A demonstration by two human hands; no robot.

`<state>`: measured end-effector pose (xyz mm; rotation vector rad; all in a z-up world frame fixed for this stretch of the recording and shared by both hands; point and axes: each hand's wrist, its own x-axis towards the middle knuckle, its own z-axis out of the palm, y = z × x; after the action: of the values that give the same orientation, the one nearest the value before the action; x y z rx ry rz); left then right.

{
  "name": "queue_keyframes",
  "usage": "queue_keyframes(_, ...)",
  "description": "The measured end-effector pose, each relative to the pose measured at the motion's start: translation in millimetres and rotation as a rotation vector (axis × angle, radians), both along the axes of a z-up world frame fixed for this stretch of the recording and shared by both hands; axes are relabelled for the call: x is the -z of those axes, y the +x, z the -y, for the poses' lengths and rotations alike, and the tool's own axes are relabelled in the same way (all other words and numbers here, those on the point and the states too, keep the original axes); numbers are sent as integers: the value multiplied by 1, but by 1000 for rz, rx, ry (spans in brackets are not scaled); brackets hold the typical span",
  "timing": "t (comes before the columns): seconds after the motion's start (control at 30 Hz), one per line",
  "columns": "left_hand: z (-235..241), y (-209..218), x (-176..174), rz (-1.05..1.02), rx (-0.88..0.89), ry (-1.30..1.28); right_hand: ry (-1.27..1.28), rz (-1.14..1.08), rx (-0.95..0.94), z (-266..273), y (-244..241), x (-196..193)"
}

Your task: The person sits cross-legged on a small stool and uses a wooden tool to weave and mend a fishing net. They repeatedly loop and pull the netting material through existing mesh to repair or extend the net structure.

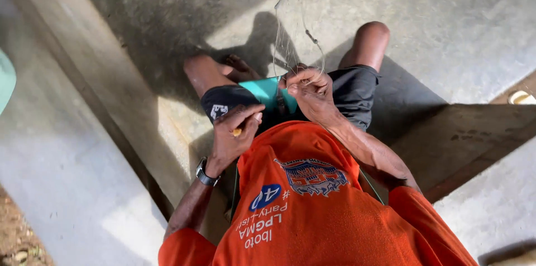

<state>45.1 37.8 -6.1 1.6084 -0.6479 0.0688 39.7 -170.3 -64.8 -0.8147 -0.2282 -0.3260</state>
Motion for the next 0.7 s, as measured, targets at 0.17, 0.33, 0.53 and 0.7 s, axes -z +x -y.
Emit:
queue_keyframes(0.17, -45, 10, -18, 28, -275, 90, 137, -21, -91, -57, 54, 12)
queue_keyframes(0.33, -43, -11, -32, -10, -395, 97, 94, 74, -154, -60, 70, 25)
queue_keyframes(0.53, -24, -30, -38, 27, -397, 160, -12, 202, -115, -38, 62, 36)
queue_keyframes(0.7, -10, -44, -48, 39, -329, 166, -198, 358, 11, -26, 52, 25)
